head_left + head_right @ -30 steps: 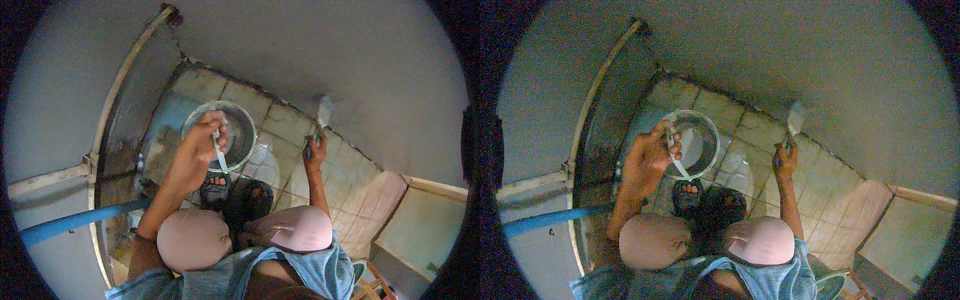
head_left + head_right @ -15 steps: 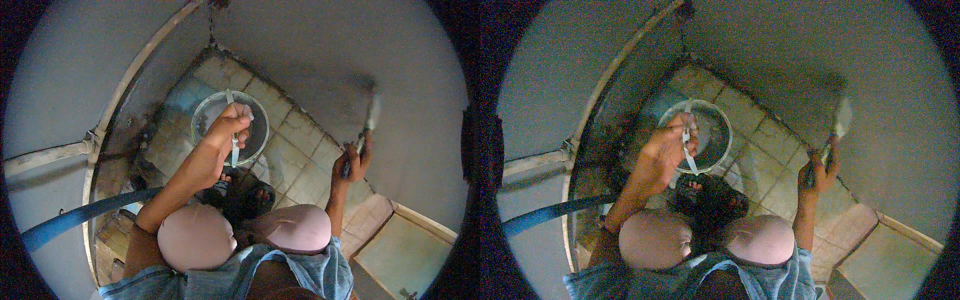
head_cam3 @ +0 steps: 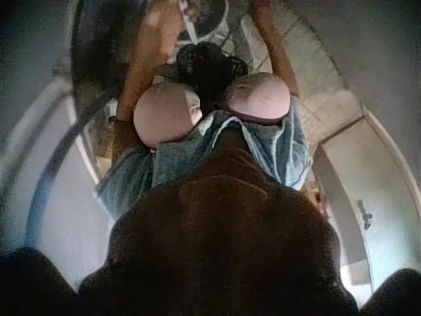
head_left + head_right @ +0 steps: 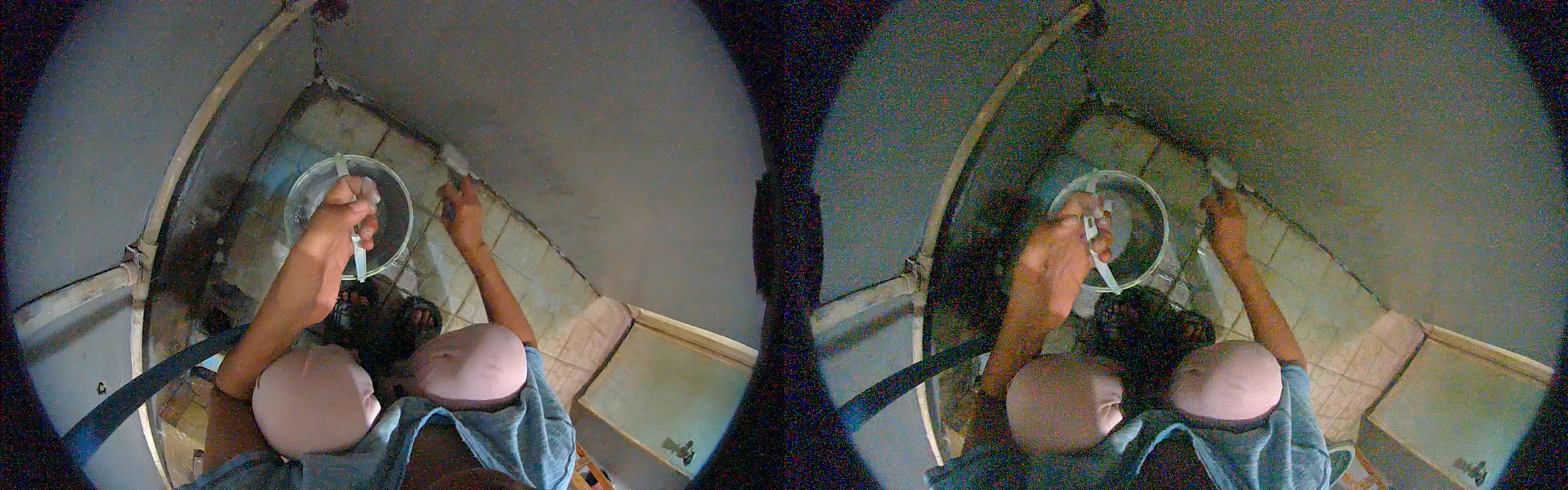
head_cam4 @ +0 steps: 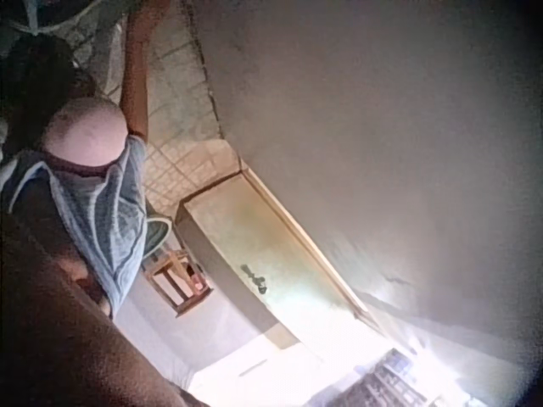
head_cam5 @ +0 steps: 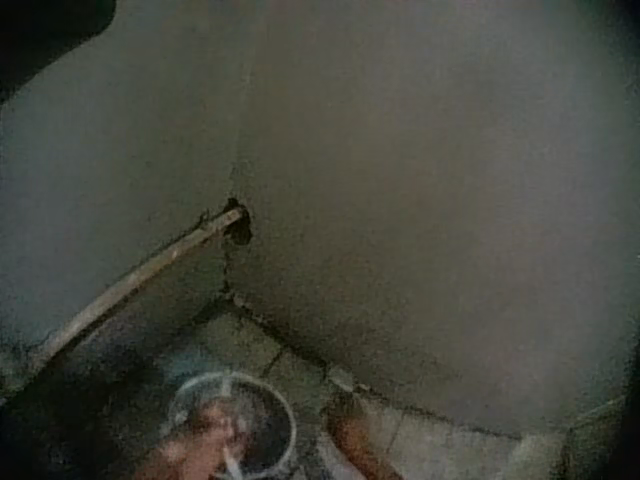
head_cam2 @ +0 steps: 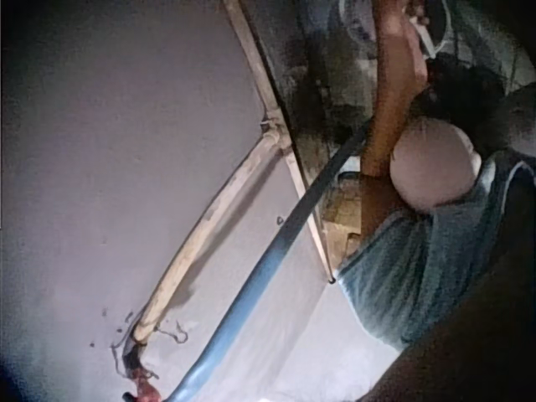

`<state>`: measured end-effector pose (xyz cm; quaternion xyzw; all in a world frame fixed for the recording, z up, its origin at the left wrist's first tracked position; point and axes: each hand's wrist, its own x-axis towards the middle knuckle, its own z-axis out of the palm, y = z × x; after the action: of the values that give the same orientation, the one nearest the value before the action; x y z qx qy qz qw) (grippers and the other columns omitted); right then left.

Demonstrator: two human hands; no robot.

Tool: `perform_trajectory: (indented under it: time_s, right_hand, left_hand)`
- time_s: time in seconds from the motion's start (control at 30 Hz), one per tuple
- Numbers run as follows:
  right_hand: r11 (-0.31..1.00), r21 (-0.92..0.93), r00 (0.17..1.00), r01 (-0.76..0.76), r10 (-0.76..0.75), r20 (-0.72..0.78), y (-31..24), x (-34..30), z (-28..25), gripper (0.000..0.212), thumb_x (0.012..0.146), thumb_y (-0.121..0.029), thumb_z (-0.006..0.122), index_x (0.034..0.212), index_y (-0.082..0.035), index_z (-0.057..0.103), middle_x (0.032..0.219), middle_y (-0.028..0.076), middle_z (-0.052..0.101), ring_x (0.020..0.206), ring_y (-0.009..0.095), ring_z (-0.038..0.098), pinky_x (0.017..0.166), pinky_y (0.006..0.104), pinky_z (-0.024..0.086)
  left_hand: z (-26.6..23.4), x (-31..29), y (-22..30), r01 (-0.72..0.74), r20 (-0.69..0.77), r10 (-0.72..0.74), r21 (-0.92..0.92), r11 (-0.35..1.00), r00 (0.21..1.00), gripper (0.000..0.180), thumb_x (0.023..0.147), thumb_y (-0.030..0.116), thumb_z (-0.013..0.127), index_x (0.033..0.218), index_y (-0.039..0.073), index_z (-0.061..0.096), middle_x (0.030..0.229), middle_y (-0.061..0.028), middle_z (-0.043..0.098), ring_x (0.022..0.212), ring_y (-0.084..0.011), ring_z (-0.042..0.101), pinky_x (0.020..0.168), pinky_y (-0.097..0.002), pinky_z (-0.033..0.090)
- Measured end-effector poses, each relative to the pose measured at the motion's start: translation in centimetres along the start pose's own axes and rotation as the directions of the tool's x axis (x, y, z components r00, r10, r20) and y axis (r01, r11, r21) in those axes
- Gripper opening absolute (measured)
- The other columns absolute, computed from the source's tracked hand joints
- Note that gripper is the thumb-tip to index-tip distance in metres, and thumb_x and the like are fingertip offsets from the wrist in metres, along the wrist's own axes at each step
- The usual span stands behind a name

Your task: The person paints a wall using a paintbrush and a bucket of paint. They repeatedly dip the brush into the bucket and apply paint to the wall surface, covering a dark patch near the floor.

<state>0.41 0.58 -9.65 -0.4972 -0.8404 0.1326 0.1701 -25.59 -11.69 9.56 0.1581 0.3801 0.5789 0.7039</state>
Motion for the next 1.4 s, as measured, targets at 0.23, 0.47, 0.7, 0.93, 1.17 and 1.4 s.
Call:
perform_trajectory:
  time_s: [0.23, 0.47, 0.7, 0.93, 1.17, 1.4]
  right_hand:
    - [0.969, -0.101, 0.747, 0.223, -0.237, -0.621, -7.0, 2.5, -10.8, 0.023, 0.073, 0.006, 0.062, 0.092, -0.005, 0.067, 0.123, 0.026, 0.057, 0.105, 0.036, 0.061, 0.083, 0.0391, 0.052]
    - [0.949, 0.294, 0.845, -0.110, 0.245, -0.475, -3.1, 2.2, -1.8, 0.029, 0.078, -0.001, 0.065, 0.106, -0.010, 0.065, 0.118, 0.025, 0.059, 0.103, 0.040, 0.059, 0.083, 0.0438, 0.050]
    - [0.993, -0.043, 0.983, 0.112, -0.117, -0.143, -3.8, 2.1, 3.1, 0.040, 0.061, 0.007, 0.066, 0.096, -0.011, 0.061, 0.119, 0.016, 0.057, 0.105, 0.041, 0.057, 0.083, 0.0455, 0.050]
    - [0.986, 0.059, 0.908, 0.156, -0.119, -0.402, -10.3, 5.9, -12.5, 0.026, 0.070, 0.010, 0.062, 0.092, -0.005, 0.063, 0.115, 0.017, 0.063, 0.102, 0.033, 0.062, 0.083, 0.0383, 0.050]
    - [0.948, 0.089, 0.644, 0.306, -0.137, -0.753, -14.4, 8.7, -14.2, 0.022, 0.070, 0.005, 0.067, 0.090, -0.005, 0.065, 0.121, 0.026, 0.056, 0.105, 0.038, 0.056, 0.083, 0.0435, 0.047]
    - [0.992, -0.118, 0.995, 0.053, -0.063, -0.083, -8.4, 7.2, -0.4, 0.034, 0.081, -0.017, 0.063, 0.113, -0.005, 0.059, 0.115, 0.025, 0.055, 0.105, 0.042, 0.054, 0.084, 0.0523, 0.046]
  left_hand:
    - [-2.0, -1.0, 0.2, -0.062, 0.040, 0.062, 0.004, 0.998, 0.997, 0.034, 0.085, 0.035, 0.055, 0.109, 0.011, 0.050, 0.095, -0.0021, 0.048, 0.084, -0.0140, 0.045, 0.078, -0.0297, 0.036]
    - [-2.9, -0.9, -0.2, -0.076, 0.062, 0.079, -0.049, 0.996, 0.995, 0.039, 0.088, 0.034, 0.050, 0.117, 0.008, 0.050, 0.102, -0.0054, 0.051, 0.087, -0.0174, 0.047, 0.080, -0.0322, 0.038]
    - [-2.3, -1.4, 0.3, -0.068, -0.007, 0.068, -0.008, 0.998, 0.998, 0.028, 0.085, 0.031, 0.055, 0.106, 0.014, 0.049, 0.096, 0.0009, 0.047, 0.082, -0.0118, 0.045, 0.077, -0.0290, 0.035]
    - [-3.9, -1.0, -0.3, -0.119, 0.083, 0.127, -0.090, 0.989, 0.988, 0.035, 0.088, 0.031, 0.049, 0.115, 0.009, 0.049, 0.099, -0.0043, 0.050, 0.086, -0.0176, 0.047, 0.079, -0.0327, 0.038]
    - [-3.0, -1.6, -0.4, -0.150, 0.045, 0.153, -0.067, 0.986, 0.987, 0.034, 0.089, 0.030, 0.050, 0.116, 0.009, 0.050, 0.100, -0.0031, 0.050, 0.087, -0.0163, 0.046, 0.081, -0.0323, 0.037]
    - [-2.4, -2.0, 0.3, -0.187, 0.032, 0.190, -0.087, 0.979, 0.981, 0.034, 0.089, 0.030, 0.049, 0.115, 0.009, 0.049, 0.101, -0.0037, 0.050, 0.088, -0.0170, 0.046, 0.081, -0.0323, 0.037]
